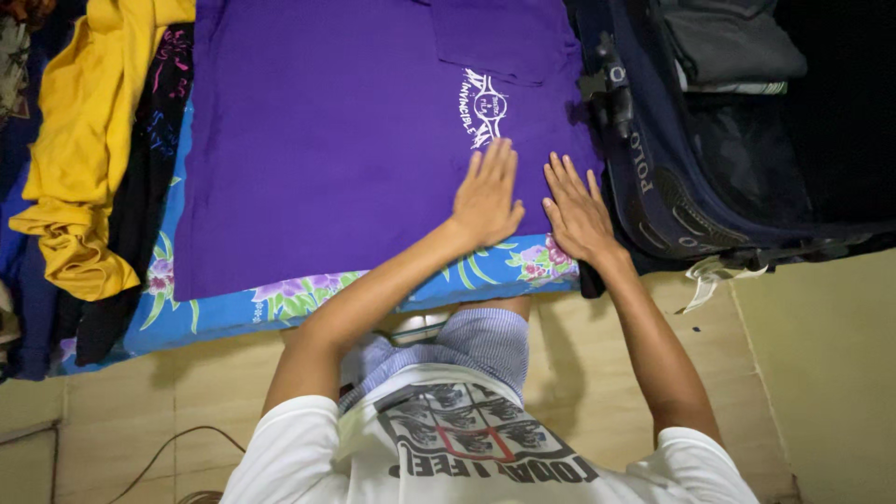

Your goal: The person folds a shirt on a patterned surface, smoothing the fabric by hand, and places it into a suitcase before beginning to unfold another garment.

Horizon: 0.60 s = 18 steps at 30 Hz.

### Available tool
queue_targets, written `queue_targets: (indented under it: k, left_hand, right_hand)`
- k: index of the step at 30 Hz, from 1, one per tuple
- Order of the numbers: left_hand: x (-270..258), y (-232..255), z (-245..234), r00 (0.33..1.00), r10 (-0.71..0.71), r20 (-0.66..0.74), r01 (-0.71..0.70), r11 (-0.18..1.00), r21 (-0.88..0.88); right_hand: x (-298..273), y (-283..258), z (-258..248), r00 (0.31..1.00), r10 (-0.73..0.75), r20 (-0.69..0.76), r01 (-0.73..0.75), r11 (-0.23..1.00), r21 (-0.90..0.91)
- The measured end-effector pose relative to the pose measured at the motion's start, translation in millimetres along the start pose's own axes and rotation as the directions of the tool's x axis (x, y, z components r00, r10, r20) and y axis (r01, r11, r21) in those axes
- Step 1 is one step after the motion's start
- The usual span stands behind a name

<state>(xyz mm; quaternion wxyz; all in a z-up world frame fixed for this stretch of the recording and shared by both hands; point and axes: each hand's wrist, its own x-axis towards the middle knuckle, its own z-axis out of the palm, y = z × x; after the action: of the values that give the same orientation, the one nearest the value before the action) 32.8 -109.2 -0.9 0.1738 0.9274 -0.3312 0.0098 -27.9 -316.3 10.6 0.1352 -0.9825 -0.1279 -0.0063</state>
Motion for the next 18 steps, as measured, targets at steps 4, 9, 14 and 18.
queue_targets:
  k: [4, 9, 14, 18]
  left_hand:
    - [15, 8, 33, 0.998, 0.065, 0.004, -0.064, 0.997, -0.051]
    - [2, 0, 38, 0.997, 0.051, -0.058, -0.054, 0.997, -0.054]
    - [-31, -18, 16, 0.996, 0.028, -0.087, -0.029, 1.000, -0.009]
    - [-63, -42, -5, 0.997, 0.000, -0.073, -0.002, 1.000, -0.031]
  right_hand:
    - [-2, 4, 1, 1.000, -0.023, -0.013, 0.023, 1.000, 0.014]
    - [-3, 2, 1, 1.000, -0.016, -0.022, 0.017, 1.000, 0.012]
    - [1, 1, 3, 1.000, 0.008, 0.014, -0.007, 0.999, -0.048]
    - [0, 1, 4, 1.000, 0.020, 0.008, -0.019, 0.997, -0.078]
